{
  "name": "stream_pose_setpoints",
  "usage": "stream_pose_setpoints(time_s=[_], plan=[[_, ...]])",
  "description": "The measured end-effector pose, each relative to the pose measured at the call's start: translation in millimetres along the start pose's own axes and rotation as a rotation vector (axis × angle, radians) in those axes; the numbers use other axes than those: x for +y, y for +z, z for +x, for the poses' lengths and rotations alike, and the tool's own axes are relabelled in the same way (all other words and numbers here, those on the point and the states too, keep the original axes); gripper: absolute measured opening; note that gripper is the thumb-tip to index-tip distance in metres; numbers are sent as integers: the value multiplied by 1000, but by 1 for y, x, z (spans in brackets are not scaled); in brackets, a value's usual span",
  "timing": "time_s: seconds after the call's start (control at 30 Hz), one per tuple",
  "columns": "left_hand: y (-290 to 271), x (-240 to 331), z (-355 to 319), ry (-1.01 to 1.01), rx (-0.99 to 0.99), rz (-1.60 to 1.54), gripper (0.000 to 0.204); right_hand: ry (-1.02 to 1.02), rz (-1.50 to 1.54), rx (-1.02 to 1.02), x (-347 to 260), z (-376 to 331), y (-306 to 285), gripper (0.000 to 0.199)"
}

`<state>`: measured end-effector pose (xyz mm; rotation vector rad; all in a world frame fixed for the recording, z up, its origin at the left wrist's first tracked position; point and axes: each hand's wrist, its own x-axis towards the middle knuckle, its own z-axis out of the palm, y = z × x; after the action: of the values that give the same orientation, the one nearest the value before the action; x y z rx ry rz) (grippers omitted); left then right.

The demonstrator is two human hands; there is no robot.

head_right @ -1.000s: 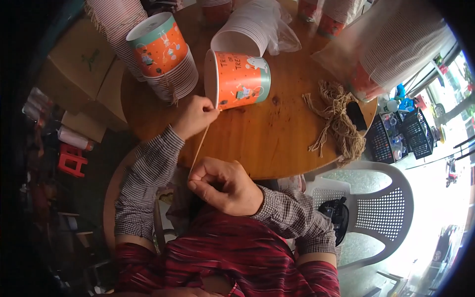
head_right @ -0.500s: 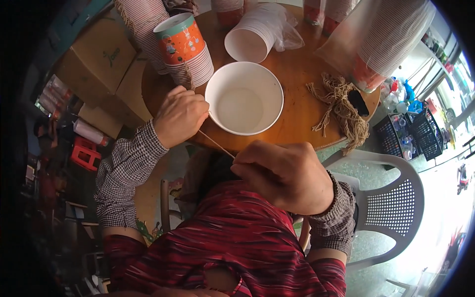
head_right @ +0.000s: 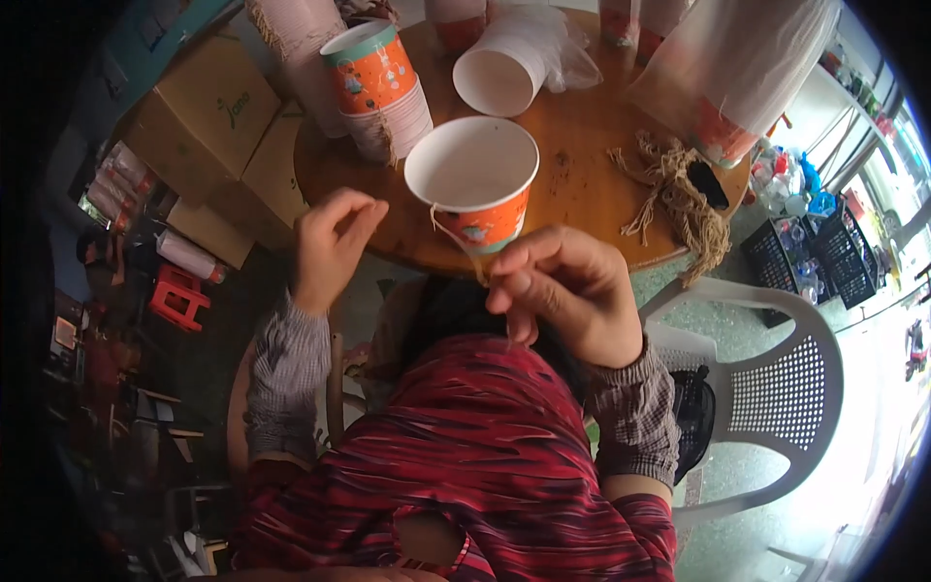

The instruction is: Thread string handles through pre-punched holes in decorated paper buckets and stack the finished products.

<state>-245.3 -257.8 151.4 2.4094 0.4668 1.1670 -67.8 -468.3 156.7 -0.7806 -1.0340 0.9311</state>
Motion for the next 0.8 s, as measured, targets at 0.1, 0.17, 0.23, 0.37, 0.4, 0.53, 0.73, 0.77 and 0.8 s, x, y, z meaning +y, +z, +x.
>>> stream_pose_setpoints(time_s=[0.1,0.17,0.23,0.37,0.4,0.53,0.73,0.77,0.8], plan=[[12,38,-49,-170,-125,-426,13,-39,156,13,21,7,-1,12],[31,41,-66,-173,-201,-474,23,-25,307,21,32,11,2,14],[54,40,-74,-251,-251,-770,36,-13,414,60,43,16,5,15],[59,42,-85,-693,-381,-1269,35,-28,443,151,57,14,0,15],[58,36,-89,-699,-412,-1270,34,-40,399,191,62,11,-4,14],[51,32,-94,-686,-355,-1176,25,-53,326,284,72,2,-15,13],[41,36,-73,-520,-328,-874,19,-217,-606,513,95,8,-25,24],[38,43,-67,-492,-366,-831,17,-175,-538,461,96,1,-23,24],[37,46,-63,-467,-398,-788,16,-130,-471,404,87,-3,-9,23]])
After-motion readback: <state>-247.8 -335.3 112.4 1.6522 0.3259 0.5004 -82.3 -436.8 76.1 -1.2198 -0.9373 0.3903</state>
